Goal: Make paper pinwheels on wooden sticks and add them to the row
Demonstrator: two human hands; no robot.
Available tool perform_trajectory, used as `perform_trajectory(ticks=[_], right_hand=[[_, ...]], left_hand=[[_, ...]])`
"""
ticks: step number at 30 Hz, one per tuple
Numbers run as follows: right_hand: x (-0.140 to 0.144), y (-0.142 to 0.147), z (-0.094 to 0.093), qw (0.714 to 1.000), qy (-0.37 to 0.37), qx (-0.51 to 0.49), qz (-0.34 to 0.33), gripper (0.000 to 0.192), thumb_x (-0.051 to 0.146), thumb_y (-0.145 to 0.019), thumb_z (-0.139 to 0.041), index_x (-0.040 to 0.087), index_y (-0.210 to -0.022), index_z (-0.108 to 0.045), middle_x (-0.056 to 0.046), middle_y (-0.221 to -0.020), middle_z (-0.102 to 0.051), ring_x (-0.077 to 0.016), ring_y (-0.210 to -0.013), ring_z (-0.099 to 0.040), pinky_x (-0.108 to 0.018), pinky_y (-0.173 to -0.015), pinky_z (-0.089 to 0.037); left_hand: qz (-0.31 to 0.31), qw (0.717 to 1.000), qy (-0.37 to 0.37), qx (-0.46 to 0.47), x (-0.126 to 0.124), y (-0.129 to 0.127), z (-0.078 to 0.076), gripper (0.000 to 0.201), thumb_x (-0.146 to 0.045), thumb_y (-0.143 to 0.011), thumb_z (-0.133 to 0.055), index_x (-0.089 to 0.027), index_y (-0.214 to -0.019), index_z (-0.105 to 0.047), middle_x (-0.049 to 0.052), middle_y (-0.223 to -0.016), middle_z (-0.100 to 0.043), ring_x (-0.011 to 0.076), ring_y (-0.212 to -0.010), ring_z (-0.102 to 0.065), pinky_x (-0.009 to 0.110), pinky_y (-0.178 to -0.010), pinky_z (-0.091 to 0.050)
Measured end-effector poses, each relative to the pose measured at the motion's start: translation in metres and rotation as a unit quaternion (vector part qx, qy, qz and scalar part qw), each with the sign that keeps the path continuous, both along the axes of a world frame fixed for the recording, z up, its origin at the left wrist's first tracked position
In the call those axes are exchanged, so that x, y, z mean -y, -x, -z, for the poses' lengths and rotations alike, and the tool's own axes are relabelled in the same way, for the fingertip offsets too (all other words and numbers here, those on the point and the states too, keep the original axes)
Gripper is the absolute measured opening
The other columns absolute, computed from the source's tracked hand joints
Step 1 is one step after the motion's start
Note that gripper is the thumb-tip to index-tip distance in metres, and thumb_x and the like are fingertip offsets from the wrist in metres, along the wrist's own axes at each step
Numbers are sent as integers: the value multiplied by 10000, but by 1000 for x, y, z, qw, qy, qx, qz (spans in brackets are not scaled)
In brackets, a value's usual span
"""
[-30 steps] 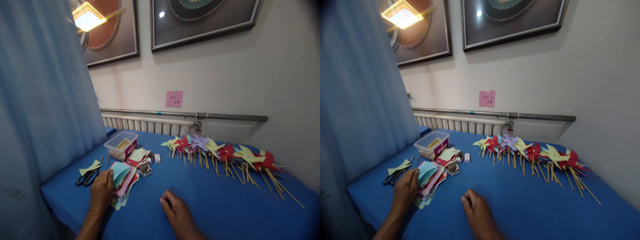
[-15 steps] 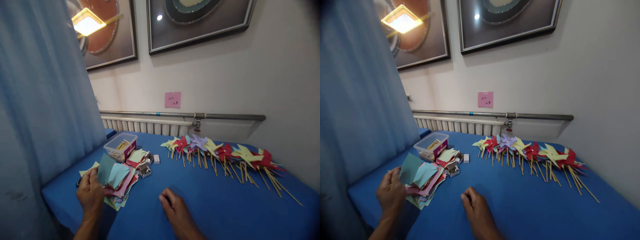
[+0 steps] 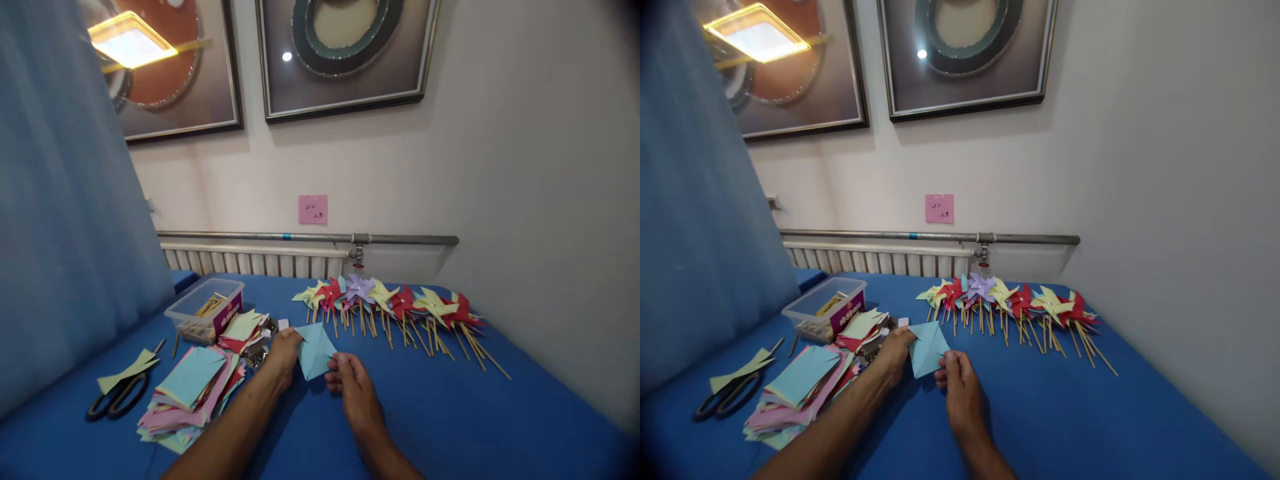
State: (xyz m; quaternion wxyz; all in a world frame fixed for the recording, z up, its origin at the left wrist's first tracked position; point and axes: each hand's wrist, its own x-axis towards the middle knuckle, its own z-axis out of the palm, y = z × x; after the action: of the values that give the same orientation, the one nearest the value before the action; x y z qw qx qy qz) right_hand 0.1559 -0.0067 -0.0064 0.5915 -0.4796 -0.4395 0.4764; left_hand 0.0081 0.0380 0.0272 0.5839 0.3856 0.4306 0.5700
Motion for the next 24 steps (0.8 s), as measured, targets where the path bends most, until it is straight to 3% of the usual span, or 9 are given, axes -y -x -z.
perform_trajectory(ticks=[3,6,11,13,17,21,24], right_hand=[[-3,-5,2,1000,19,-18,4,632,846,-735,-682,232,-885,-660,-51,-831,-725,-208,-652,-669,-322,-576,-531],[-2,-8,3,999,23,-29,-7,604,827,-782,-654,239,-919,-666,-51,-843,-730,-205,-638,-666,-316,-554,-517],[-13,-24,4,997,-21,36,69,521,746,-830,-676,250,-990,-690,-64,-910,-768,-262,-863,-725,-349,-746,-565],[-20,-30,5,997,3,24,70,530,712,-762,-765,247,-1005,-690,-74,-961,-783,-284,-928,-738,-354,-761,-571],[-23,-32,4,992,102,-64,-30,588,719,-702,-812,204,-964,-702,-63,-830,-782,-267,-764,-740,-345,-658,-551],[-10,-28,-7,980,110,-100,-129,501,592,-688,-901,187,-926,-726,-46,-818,-783,-233,-744,-724,-328,-700,-545],[-3,-26,-14,975,114,-112,-154,459,522,-652,-948,183,-860,-719,-25,-759,-761,-193,-672,-679,-303,-669,-514]], left_hand=[[-25,1000,-3,13,6,-7,11,229,-313,-645,-801,-157,-700,-642,-11,-559,-591,126,-530,-488,258,-557,-337],[-10,999,23,40,11,-3,18,230,-304,-651,-818,-136,-745,-692,5,-587,-642,132,-524,-526,262,-561,-390],[17,995,61,76,8,3,15,242,-264,-607,-860,-140,-737,-699,-3,-571,-653,135,-523,-556,254,-581,-400],[46,993,81,76,8,3,12,255,-255,-590,-876,-145,-728,-691,-2,-566,-656,135,-510,-554,256,-578,-398],[102,989,79,74,12,2,9,261,-238,-588,-891,-149,-684,-665,-5,-564,-651,120,-503,-542,251,-575,-400],[106,988,86,70,13,2,10,282,-223,-574,-899,-158,-664,-640,-35,-532,-607,99,-476,-500,237,-536,-358],[99,989,89,65,11,3,11,280,-235,-568,-894,-159,-681,-649,-33,-537,-612,106,-479,-509,242,-530,-373]])
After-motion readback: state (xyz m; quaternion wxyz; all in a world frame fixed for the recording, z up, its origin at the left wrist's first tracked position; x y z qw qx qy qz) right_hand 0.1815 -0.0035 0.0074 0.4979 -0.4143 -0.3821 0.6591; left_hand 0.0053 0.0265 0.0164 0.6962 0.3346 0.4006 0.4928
